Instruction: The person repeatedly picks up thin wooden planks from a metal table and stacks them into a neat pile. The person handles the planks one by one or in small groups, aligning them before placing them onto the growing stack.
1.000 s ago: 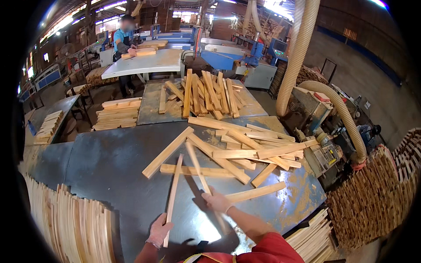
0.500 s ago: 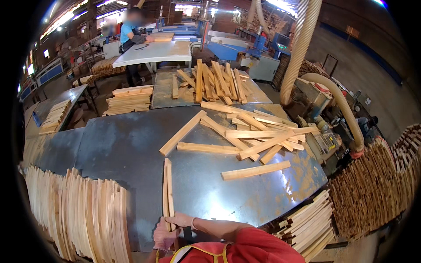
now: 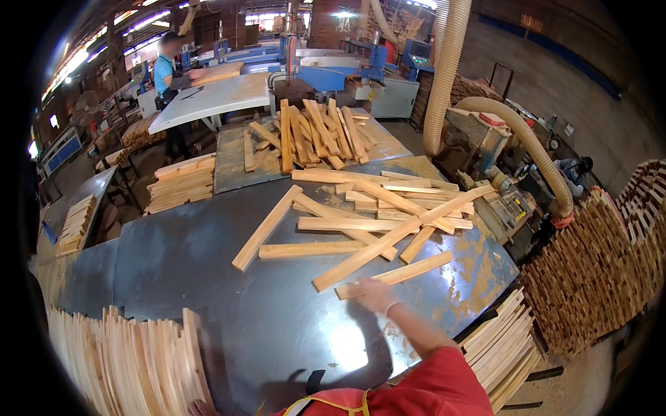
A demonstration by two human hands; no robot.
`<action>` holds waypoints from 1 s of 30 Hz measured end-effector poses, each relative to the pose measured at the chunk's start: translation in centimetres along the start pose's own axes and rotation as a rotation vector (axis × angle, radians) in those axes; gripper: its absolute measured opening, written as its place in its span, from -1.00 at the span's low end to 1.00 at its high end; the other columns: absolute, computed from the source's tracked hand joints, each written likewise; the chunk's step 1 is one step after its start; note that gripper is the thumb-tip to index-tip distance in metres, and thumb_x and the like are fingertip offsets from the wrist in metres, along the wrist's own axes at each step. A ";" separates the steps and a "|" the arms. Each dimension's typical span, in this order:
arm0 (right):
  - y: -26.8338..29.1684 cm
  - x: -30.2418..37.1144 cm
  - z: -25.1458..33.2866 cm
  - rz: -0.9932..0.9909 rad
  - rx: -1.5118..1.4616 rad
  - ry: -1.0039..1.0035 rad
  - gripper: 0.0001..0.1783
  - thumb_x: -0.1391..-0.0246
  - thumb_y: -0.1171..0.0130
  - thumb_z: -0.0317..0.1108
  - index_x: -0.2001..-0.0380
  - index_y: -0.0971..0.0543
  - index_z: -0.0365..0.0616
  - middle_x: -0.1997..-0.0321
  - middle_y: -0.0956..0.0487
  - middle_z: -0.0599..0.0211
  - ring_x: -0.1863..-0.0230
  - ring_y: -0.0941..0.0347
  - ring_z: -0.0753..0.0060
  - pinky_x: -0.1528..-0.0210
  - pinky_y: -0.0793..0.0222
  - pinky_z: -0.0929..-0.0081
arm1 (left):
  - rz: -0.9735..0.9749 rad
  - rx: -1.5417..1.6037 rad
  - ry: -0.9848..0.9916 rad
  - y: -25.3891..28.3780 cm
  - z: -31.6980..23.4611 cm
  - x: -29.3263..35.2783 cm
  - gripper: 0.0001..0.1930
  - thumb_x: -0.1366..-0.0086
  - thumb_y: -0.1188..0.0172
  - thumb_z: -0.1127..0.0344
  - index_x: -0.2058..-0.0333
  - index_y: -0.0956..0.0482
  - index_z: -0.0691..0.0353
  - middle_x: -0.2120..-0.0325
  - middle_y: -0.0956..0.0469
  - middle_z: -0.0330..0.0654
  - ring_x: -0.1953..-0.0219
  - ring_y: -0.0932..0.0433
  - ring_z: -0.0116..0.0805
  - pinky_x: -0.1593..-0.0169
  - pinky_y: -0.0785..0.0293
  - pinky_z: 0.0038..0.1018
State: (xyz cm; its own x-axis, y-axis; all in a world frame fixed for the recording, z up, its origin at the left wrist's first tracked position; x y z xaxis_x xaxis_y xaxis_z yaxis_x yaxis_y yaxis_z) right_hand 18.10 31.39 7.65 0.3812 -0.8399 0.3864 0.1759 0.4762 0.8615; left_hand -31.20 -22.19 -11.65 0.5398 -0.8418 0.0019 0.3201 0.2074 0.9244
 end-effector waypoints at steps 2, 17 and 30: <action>-1.8 -2.1 -11.1 -0.174 0.331 -0.046 -0.45 -0.22 -0.14 -0.23 -0.30 -0.50 0.05 -0.31 -0.60 0.17 -0.30 -0.54 -0.05 -0.27 -0.50 -0.03 | -0.128 0.058 0.044 0.1 -1.6 -3.7 -0.15 -0.27 -0.34 -0.09 -0.47 -0.35 0.12 -0.40 -0.39 0.05 -0.46 -0.31 0.11 -0.44 -0.25 0.22; -2.1 -9.5 -4.4 -0.326 0.224 0.613 -0.32 0.11 -0.38 -0.22 -0.17 -0.55 0.00 -0.14 -0.58 0.21 -0.27 -0.45 -0.04 -0.27 -0.36 0.09 | 0.043 0.734 -0.778 29.3 -39.5 -18.3 -0.17 -0.06 -0.51 0.03 -0.29 -0.46 0.17 -0.16 -0.53 -0.03 -0.27 -0.46 0.06 -0.36 -0.32 -0.01; -12.6 -5.4 1.7 0.423 -0.795 0.312 -0.18 -0.32 -0.20 0.13 -0.47 -0.43 -0.16 0.03 -0.70 0.23 0.06 -0.60 0.30 -0.11 -0.54 0.37 | 0.357 0.958 0.179 16.5 -19.6 -11.3 -0.33 -0.33 -0.31 -0.02 -0.33 -0.41 0.12 -0.07 -0.62 0.12 -0.10 -0.63 0.20 -0.14 -0.58 -0.03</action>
State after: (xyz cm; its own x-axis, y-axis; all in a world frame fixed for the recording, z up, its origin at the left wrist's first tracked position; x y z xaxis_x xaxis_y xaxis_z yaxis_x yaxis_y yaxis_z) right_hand 12.26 29.50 -4.78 0.7597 -0.5045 0.4102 0.4894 0.8590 0.1501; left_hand -16.74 0.54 -3.96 0.6143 -0.7066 0.3512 -0.5920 -0.1186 0.7971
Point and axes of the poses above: each hand's wrist, its own x-axis away from the middle knuckle, its own y-axis out of the back of the hand, z = x × y, the point moved 2 cm from there along -x, towards the middle knuckle
